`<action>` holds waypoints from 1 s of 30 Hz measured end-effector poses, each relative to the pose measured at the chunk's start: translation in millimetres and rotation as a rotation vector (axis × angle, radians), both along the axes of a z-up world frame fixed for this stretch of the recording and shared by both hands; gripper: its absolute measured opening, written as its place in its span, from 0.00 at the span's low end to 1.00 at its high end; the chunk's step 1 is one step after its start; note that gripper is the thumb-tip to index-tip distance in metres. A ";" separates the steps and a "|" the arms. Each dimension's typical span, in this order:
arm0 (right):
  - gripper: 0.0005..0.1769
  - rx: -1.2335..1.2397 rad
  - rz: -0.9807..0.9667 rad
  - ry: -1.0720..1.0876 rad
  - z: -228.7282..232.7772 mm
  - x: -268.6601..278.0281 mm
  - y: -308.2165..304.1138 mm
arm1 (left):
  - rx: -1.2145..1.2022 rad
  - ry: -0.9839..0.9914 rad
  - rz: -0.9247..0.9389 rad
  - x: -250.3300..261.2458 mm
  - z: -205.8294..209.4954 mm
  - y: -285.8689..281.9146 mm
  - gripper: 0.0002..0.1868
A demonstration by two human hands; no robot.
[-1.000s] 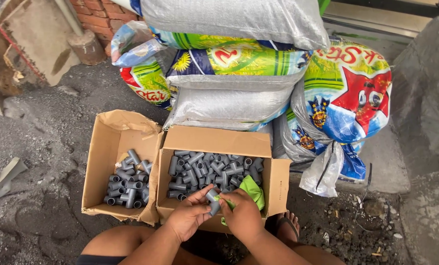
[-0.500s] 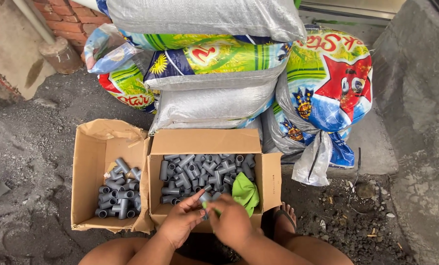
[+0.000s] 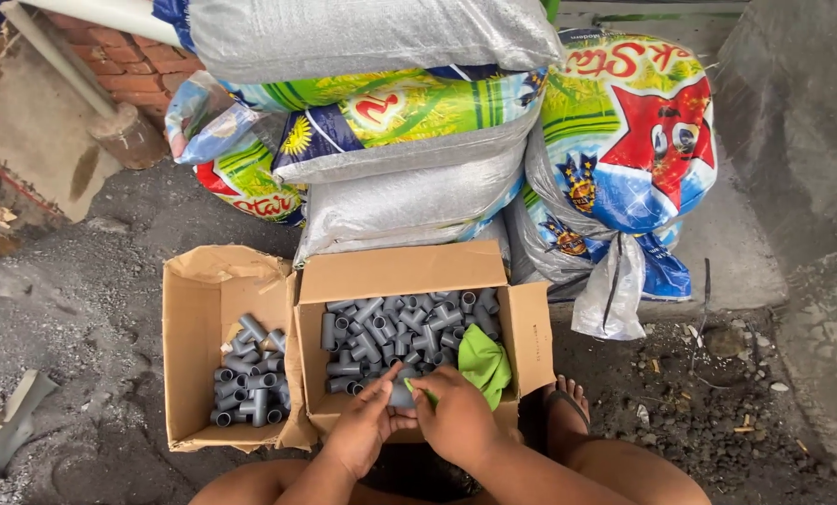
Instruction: Cleaning and sorting PVC elbow fittings from one box to another using a cloth.
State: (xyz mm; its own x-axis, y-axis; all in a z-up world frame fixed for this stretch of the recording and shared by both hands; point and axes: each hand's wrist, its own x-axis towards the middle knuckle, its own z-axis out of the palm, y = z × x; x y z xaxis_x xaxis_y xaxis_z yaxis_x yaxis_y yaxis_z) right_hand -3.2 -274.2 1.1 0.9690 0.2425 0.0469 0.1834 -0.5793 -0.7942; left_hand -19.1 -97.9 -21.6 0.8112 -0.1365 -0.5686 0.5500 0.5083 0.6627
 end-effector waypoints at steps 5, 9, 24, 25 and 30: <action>0.16 0.000 0.088 0.035 -0.6 -3.7 1.9 | 0.029 0.003 0.033 0.4 0.1 -7.3 0.34; 0.16 -0.020 0.101 0.005 -2.8 9.2 -3.2 | 0.133 0.030 -0.070 -1.8 8.4 -10.7 0.44; 0.15 -0.120 0.075 0.178 21.6 5.8 -0.8 | 0.351 0.105 -0.062 4.5 56.5 -18.4 0.33; 0.15 -0.122 0.077 0.173 21.9 3.5 0.6 | 0.350 0.101 -0.059 4.5 52.4 -17.0 0.33; 0.15 -0.145 0.043 0.289 27.6 7.4 1.3 | 0.311 0.031 0.014 3.8 43.8 -14.5 0.32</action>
State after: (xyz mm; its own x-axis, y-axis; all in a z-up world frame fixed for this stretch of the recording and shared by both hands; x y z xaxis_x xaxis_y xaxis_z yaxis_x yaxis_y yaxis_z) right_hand 4.2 -272.9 28.7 0.9257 0.2678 -0.2670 -0.0109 -0.6868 -0.7267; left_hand -15.3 -112.4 22.3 0.7931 0.0589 -0.6062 0.5672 0.2914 0.7703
